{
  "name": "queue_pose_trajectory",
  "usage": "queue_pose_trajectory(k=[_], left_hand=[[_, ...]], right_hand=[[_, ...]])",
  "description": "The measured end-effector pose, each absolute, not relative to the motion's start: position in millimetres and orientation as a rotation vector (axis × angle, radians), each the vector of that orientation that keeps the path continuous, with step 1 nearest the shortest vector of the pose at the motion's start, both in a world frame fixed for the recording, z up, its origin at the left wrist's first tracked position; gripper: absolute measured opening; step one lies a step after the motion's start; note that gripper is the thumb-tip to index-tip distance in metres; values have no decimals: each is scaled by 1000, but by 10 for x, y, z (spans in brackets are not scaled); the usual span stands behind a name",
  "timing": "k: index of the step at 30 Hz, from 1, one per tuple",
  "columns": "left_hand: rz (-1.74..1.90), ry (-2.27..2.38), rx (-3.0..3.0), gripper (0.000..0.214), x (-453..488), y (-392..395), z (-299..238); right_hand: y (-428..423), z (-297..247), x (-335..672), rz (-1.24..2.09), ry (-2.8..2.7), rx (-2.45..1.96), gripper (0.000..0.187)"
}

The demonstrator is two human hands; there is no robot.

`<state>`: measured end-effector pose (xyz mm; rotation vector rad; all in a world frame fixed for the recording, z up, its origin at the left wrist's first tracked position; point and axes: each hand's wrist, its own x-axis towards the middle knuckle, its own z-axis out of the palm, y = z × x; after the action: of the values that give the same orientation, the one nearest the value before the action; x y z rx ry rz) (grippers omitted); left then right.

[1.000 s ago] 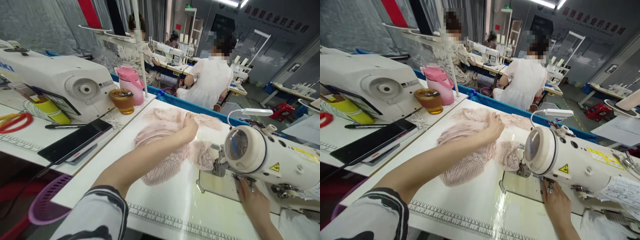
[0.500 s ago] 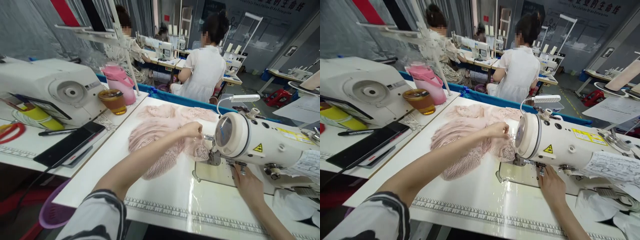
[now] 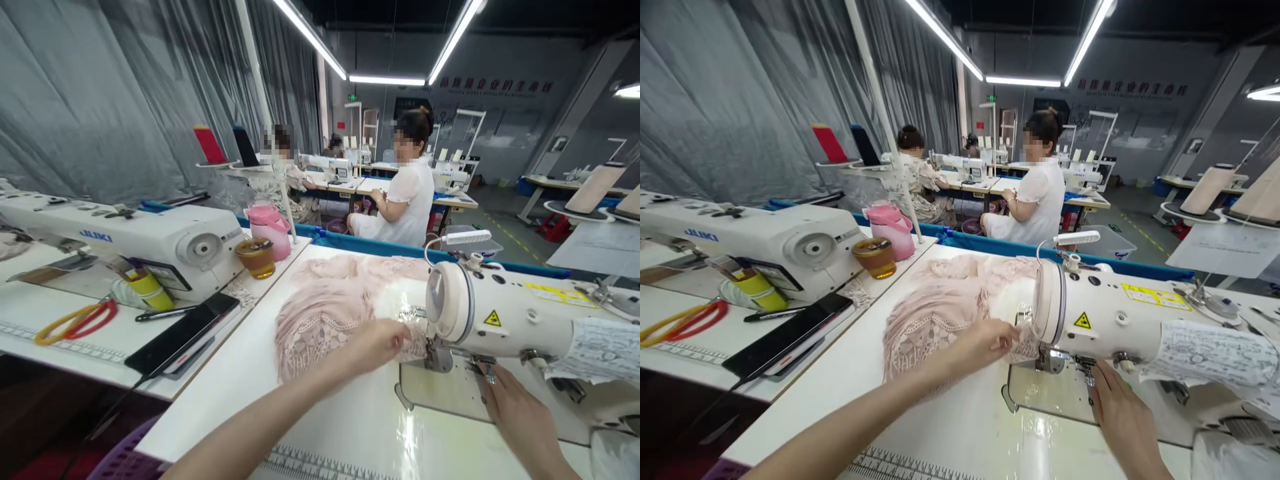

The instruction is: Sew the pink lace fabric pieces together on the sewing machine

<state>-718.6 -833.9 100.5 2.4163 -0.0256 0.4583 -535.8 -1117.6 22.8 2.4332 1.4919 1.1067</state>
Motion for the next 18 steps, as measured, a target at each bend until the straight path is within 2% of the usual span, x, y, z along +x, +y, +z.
queue_pose_trajectory(k=[4,10,14,18], left_hand=[[541,-70,2541,28,-7310,-8531,867],[667,58,2763,55,-7413,-8617,709],[751,213,2775,58,-7432,-8625,636],[750,357,2771,50,-7435,-8609,636]], right_hand=[[-11175,114,-5286,1022,1457,2524,42],[-11200,40,-5258,945,1494,2592,45],[-11191,23,-5234,1026,1546,2546,49],[-11201,60,-5218,1061,1550,2500,44]])
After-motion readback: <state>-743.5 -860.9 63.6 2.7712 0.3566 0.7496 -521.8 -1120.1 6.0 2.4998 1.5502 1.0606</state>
